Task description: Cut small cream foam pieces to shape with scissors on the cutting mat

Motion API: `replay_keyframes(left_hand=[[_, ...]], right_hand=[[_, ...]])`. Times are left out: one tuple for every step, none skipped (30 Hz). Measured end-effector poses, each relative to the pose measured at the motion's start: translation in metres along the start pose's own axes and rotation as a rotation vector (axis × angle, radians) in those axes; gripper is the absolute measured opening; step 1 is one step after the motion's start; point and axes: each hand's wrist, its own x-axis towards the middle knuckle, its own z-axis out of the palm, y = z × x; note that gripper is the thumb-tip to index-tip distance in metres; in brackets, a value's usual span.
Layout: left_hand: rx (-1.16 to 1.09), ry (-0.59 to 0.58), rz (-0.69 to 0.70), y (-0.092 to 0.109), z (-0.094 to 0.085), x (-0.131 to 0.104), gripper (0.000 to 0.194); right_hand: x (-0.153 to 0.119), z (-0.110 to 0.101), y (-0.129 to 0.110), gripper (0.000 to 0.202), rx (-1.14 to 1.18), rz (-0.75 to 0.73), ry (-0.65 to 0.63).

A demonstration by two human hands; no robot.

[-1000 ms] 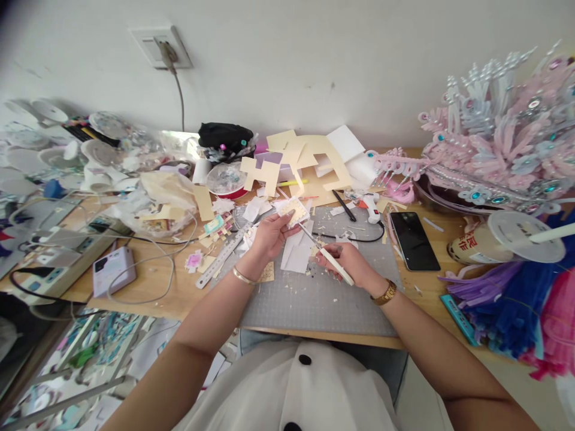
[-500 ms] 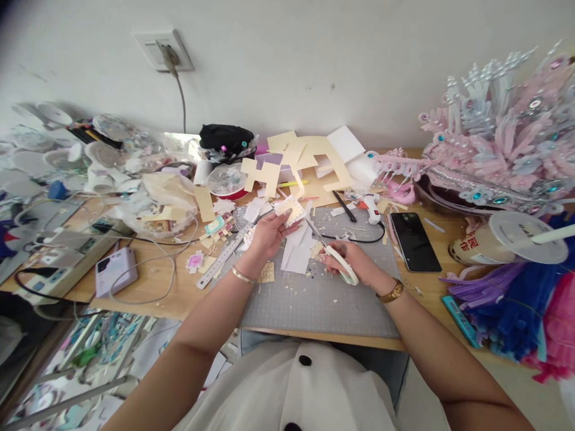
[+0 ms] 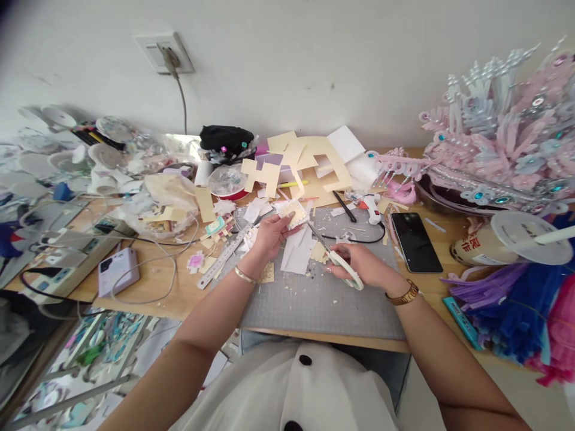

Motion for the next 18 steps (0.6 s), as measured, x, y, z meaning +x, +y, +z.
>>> replay_keyframes(left_hand=[[0.0, -0.004, 0.003, -0.001, 0.0, 0.0, 0.019], [-0.002, -0.007, 0.004, -0.001, -0.001, 0.001, 0.019], [-0.004, -0.01, 0.005, -0.002, -0.002, 0.001, 0.02], [-0.006, -0.012, 0.004, -0.003, -0.002, 0.002, 0.021], [-0.008, -0.012, 0.003, -0.003, -0.002, 0.002, 0.021], [-0.009, -0.011, 0.003, -0.003, -0.003, 0.002, 0.021], [-0.008, -0.009, 0.003, -0.003, -0.003, 0.002, 0.021], [-0.007, -0.008, 0.004, -0.003, -0.003, 0.002, 0.021], [-0.006, -0.008, 0.006, -0.003, -0.003, 0.002, 0.021], [-0.008, -0.009, 0.007, -0.003, -0.003, 0.002, 0.021], [-0.011, -0.009, 0.008, -0.003, -0.003, 0.002, 0.021], [-0.015, -0.01, 0.008, -0.003, -0.003, 0.002, 0.022], [-0.019, -0.01, 0.008, -0.002, -0.003, 0.003, 0.023], [-0.023, -0.011, 0.009, -0.002, -0.003, 0.003, 0.024], [-0.027, -0.013, 0.013, -0.002, -0.004, 0.003, 0.024], [-0.03, -0.014, 0.018, -0.002, -0.004, 0.003, 0.025], [-0.032, -0.014, 0.022, -0.002, -0.005, 0.004, 0.025], [-0.035, -0.013, 0.026, -0.002, -0.005, 0.004, 0.025]], right_hand=[[-0.001, -0.001, 0.0, 0.038, 0.034, 0.013, -0.019], [-0.001, -0.002, -0.001, 0.04, 0.059, 0.021, -0.032], [-0.002, -0.004, -0.001, 0.043, 0.076, 0.026, -0.039], [-0.003, -0.005, 0.0, 0.045, 0.087, 0.03, -0.044], [-0.003, -0.006, 0.0, 0.047, 0.096, 0.037, -0.047], [-0.004, -0.007, 0.001, 0.05, 0.103, 0.045, -0.048], [-0.004, -0.008, 0.002, 0.053, 0.107, 0.052, -0.047], [-0.004, -0.008, 0.004, 0.056, 0.108, 0.053, -0.046], [-0.003, -0.008, 0.005, 0.057, 0.102, 0.045, -0.043], [-0.003, -0.008, 0.006, 0.057, 0.086, 0.028, -0.036], [-0.002, -0.007, 0.008, 0.055, 0.058, 0.001, -0.021], [0.0, -0.005, 0.009, 0.052, 0.018, -0.034, 0.008], [0.002, -0.004, 0.01, 0.05, -0.031, -0.069, 0.053], [0.003, -0.003, 0.011, 0.048, -0.085, -0.098, 0.111], [0.005, -0.001, 0.013, 0.045, -0.137, -0.119, 0.172], [0.007, 0.0, 0.014, 0.043, -0.179, -0.132, 0.23], [0.009, 0.002, 0.015, 0.04, -0.208, -0.136, 0.276], [0.01, 0.002, 0.017, 0.039, -0.224, -0.136, 0.311]])
